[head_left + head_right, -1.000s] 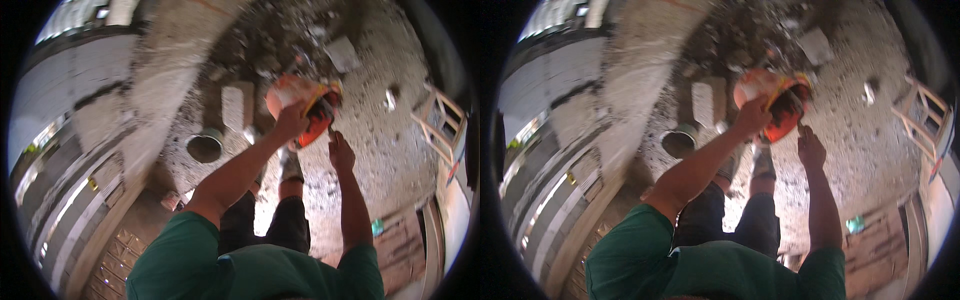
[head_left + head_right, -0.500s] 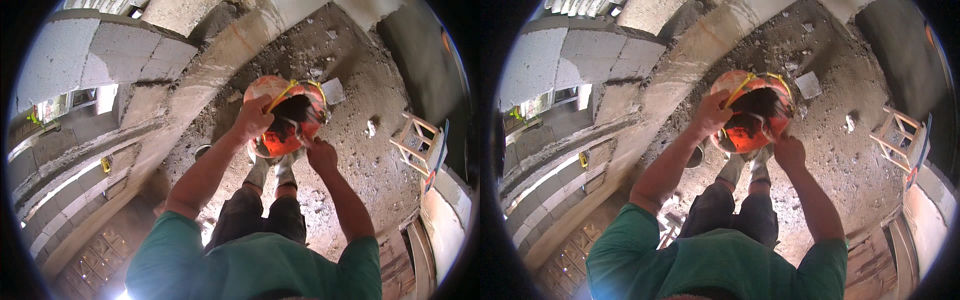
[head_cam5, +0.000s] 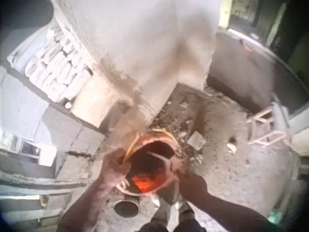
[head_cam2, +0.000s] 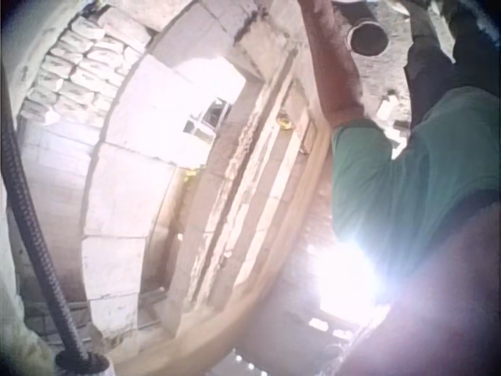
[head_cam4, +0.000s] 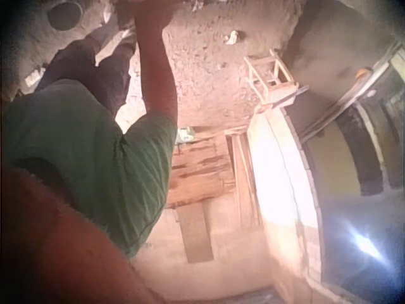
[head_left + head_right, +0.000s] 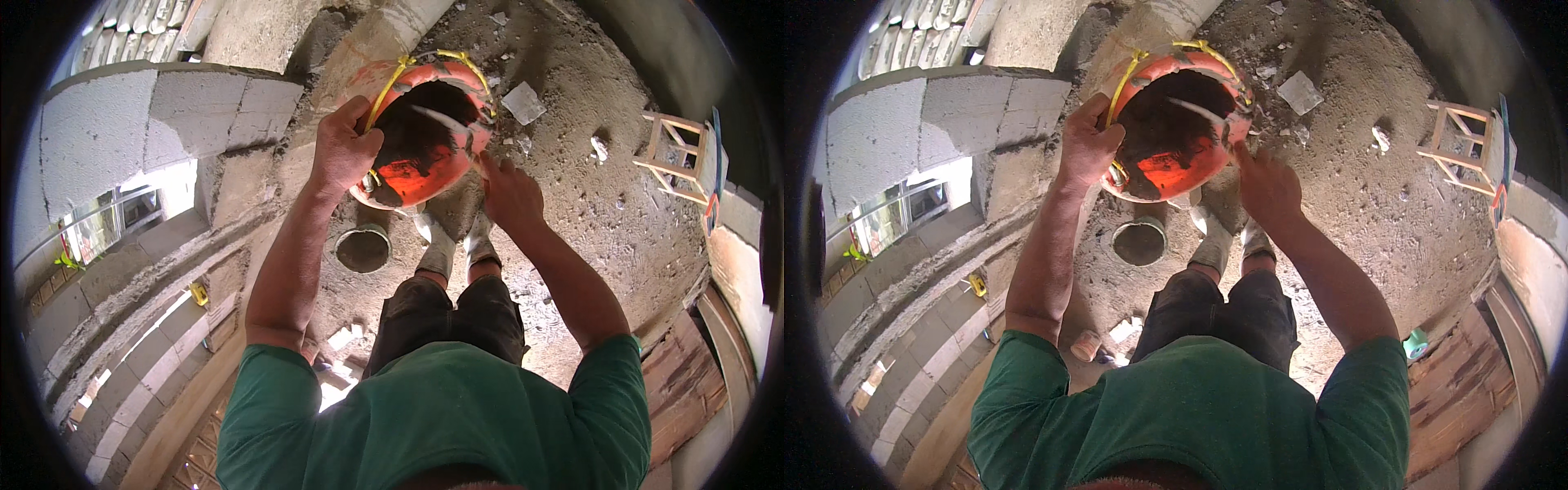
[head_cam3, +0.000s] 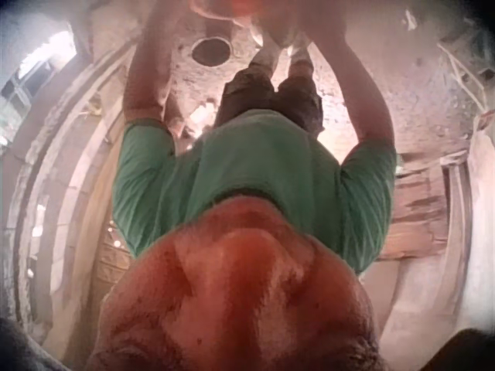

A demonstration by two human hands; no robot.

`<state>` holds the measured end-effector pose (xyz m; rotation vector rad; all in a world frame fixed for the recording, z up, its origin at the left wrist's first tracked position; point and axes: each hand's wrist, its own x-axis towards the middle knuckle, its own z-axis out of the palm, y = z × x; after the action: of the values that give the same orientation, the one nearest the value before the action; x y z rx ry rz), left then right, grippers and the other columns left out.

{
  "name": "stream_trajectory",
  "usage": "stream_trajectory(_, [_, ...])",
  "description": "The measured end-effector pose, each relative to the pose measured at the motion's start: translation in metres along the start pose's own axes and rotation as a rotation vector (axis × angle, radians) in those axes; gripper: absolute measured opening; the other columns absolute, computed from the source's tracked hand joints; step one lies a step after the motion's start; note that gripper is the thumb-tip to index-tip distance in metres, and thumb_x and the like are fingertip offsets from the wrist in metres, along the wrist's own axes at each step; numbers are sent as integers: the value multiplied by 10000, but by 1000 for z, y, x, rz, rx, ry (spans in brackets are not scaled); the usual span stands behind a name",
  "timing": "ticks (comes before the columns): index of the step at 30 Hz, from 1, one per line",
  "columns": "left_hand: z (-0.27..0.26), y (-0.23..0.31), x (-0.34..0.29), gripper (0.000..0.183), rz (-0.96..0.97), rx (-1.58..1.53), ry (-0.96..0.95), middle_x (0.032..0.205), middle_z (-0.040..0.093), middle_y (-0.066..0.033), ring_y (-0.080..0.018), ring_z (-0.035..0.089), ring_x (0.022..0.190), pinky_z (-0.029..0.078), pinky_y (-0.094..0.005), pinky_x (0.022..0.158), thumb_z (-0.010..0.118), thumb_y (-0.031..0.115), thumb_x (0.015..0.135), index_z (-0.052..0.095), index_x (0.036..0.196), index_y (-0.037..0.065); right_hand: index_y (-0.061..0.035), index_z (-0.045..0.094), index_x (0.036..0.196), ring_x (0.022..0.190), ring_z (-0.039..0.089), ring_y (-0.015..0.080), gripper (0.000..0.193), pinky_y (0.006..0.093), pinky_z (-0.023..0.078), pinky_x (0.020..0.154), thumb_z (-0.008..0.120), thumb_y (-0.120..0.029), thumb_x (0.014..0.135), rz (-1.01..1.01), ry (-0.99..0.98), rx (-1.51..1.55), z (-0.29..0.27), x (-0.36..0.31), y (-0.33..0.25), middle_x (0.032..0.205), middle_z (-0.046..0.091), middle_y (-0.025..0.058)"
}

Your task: The person scoops mortar from a bucket with a trowel and applies it to the joints between concrete blocks on a wall. They repeatedly transfer mortar and smooth the joints, occasionally adjusting their position and handling a block.

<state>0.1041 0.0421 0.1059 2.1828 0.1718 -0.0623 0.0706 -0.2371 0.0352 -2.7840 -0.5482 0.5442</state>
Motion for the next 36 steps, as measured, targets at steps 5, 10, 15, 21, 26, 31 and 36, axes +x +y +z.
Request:
stream_trajectory(5, [-12,26,-5,99,152,11,-84,618,352,43,-51,335,582,281,-247,491,537,-45,682,497,734,29,-154,499,1324,890,666,366,454,489,538,722,593,-240,888,30,-181,32,-17,15,-42,1005,630,184])
stream_trajectory(10, [-27,37,-12,95,127,-91,-189,637,358,43,-47,335,596,286,-244,503,534,-42,686,511,754,21,-96,603,1214,923,675,339,404,461,531,778,661,-296,868,-75,-202,439,12,15,-47,1036,674,204])
stream_trajectory(15, [-51,6,-17,76,100,-58,-123,638,383,48,-47,352,599,300,-243,510,536,-37,698,513,745,20,-68,617,1202,752,678,223,394,389,522,658,710,-268,875,-140,-216,961,72,0,-60,901,708,129])
stream_trajectory(21, [-73,-13,-30,80,-6,-95,-30,633,369,48,-58,348,597,294,-260,509,544,-14,696,479,722,23,-51,605,1201,528,541,90,328,275,409,465,669,-186,909,5,-442,1143,66,-3,-100,652,570,21])
stream_trajectory(26, [-92,-58,-48,70,-119,-243,174,648,374,46,-68,348,611,298,-271,521,550,16,695,483,707,31,-91,613,1234,491,500,106,366,301,407,469,669,-219,896,90,-539,1167,58,-9,-104,664,586,32])
stream_trajectory(31, [-86,-93,-74,65,-318,-597,437,664,415,36,-72,379,617,302,-269,524,569,26,694,520,733,44,-68,607,1246,489,485,82,385,270,412,457,671,-196,889,153,-574,1139,25,-9,-83,640,539,-6])
stream_trajectory(36, [-68,-118,-100,77,-490,-681,634,670,470,19,-84,414,599,345,-269,525,554,5,688,541,759,33,-51,594,1232,480,475,91,358,275,404,446,642,-175,899,150,-703,993,-31,16,-67,649,524,-1])
